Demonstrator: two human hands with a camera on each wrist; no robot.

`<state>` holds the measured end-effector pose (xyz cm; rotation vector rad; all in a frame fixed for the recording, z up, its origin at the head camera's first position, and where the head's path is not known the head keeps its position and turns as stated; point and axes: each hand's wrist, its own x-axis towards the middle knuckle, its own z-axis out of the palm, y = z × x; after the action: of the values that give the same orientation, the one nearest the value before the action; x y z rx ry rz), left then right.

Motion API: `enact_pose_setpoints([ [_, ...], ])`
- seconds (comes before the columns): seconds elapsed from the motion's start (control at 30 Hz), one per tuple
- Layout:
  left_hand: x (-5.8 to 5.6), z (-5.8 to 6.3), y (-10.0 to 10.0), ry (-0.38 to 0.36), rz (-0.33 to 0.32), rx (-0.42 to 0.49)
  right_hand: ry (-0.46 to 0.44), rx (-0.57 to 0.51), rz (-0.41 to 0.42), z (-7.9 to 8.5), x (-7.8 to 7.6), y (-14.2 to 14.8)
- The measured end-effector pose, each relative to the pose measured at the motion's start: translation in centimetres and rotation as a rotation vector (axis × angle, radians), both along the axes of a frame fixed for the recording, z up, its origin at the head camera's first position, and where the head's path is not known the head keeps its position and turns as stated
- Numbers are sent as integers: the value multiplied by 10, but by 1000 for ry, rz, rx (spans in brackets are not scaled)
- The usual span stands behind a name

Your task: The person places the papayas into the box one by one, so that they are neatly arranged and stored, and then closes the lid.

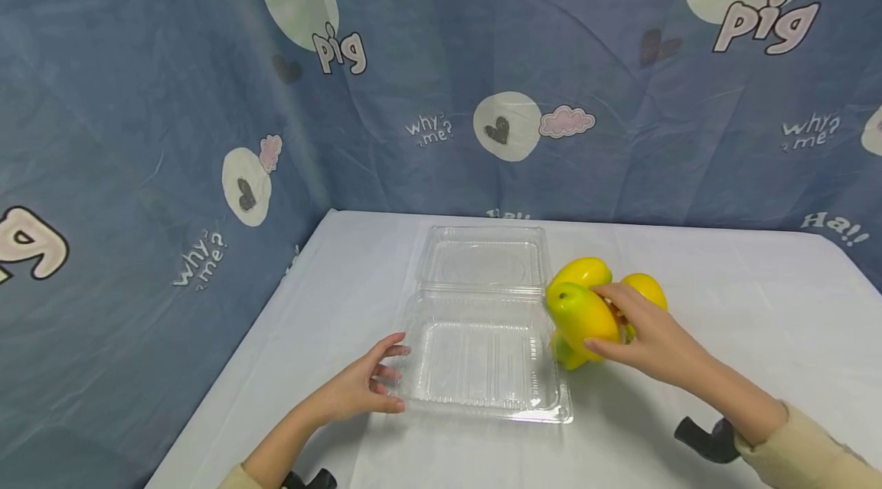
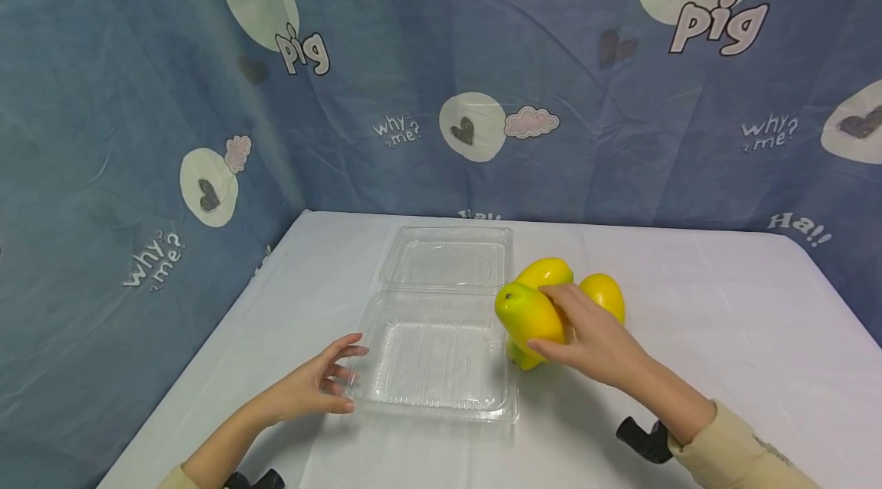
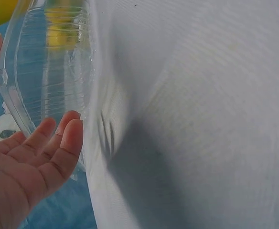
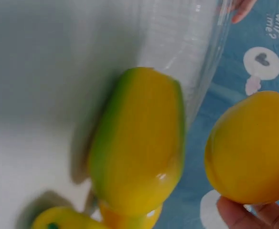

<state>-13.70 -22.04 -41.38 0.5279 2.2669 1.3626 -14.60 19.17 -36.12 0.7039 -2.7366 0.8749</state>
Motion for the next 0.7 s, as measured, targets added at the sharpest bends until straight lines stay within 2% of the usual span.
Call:
enact_pose_setpoints([
  [0.33, -1, 1, 2, 12, 12, -25, -97, -45, 17, 16, -12, -24],
  [0.7, -1, 0, 1, 21, 6, -25, -180, -121, 20, 20, -24, -54],
])
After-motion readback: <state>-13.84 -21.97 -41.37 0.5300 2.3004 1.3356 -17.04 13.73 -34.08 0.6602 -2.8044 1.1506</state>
